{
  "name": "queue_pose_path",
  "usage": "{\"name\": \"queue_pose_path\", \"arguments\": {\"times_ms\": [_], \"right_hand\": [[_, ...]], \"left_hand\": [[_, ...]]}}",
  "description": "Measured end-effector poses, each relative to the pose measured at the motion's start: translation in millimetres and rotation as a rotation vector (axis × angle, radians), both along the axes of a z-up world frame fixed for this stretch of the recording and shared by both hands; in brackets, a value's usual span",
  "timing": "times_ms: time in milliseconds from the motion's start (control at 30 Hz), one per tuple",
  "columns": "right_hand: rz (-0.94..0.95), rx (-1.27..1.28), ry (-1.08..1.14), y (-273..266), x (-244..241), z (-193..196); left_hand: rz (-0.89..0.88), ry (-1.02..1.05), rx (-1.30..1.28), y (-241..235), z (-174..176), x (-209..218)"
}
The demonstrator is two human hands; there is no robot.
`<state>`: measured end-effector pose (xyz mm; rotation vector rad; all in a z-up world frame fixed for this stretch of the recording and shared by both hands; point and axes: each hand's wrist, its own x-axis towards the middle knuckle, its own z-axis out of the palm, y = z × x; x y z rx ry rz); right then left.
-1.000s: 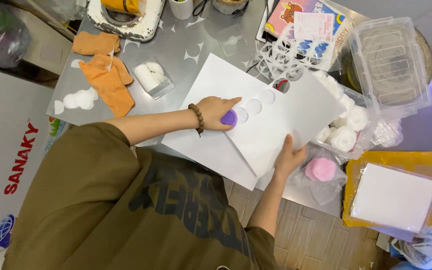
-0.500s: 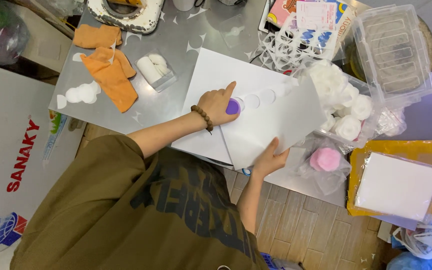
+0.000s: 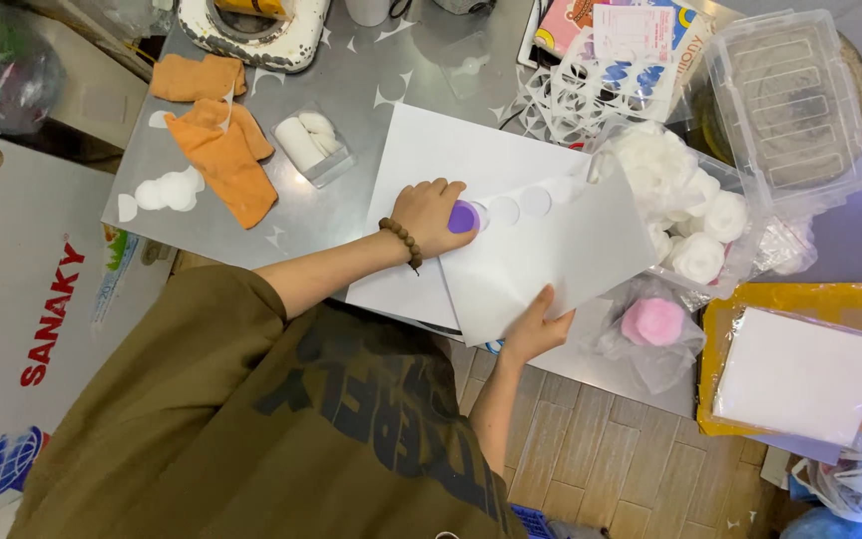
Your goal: Using a manual circle punch tool and scissors to cut out multiple circular shapes from white sheets of paper.
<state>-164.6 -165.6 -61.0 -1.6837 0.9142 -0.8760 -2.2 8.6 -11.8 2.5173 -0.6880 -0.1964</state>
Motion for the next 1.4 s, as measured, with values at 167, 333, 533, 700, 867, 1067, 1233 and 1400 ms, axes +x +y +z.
{"name": "queue_pose_path", "arguments": {"times_ms": [167,333,533,700,867,1067,1233,1400], "right_hand": [[-0.004,-0.025,0.022,1.5,2.2,0.4],[0.034,-0.033,-0.048,3.1,-2.4,6.2],[0.025,-0.081,-0.012,-17.5,-4.0,2.9],[-0.128,-0.195,-0.055,-57.2,-24.7,16.3],[-0.209,-0.074,-0.181,-78.6,-42.4,15.6],[-0.225,0.224,-0.331,-75.5,-47.4,13.5],[-0.263,0.295,-0.289,-72.3,-53.8,21.0],[-0.187,0.212,-0.36,-81.3,-56.4,-1.6]], "left_hand": [[-0.014,-0.113,-0.169,13.4,-9.6,-9.0],[-0.062,-0.224,-0.24,13.1,-20.1,-8.4],[-0.036,0.229,0.128,-1.5,29.2,1.2],[0.053,-0.228,-0.286,19.1,41.2,-21.0],[-0.022,-0.168,-0.226,29.2,23.4,-39.2],[0.073,0.096,-0.21,29.0,10.6,-12.7],[0.322,0.541,-0.561,45.9,14.2,15.4],[0.316,0.24,-0.373,59.1,-20.7,38.2]]}}
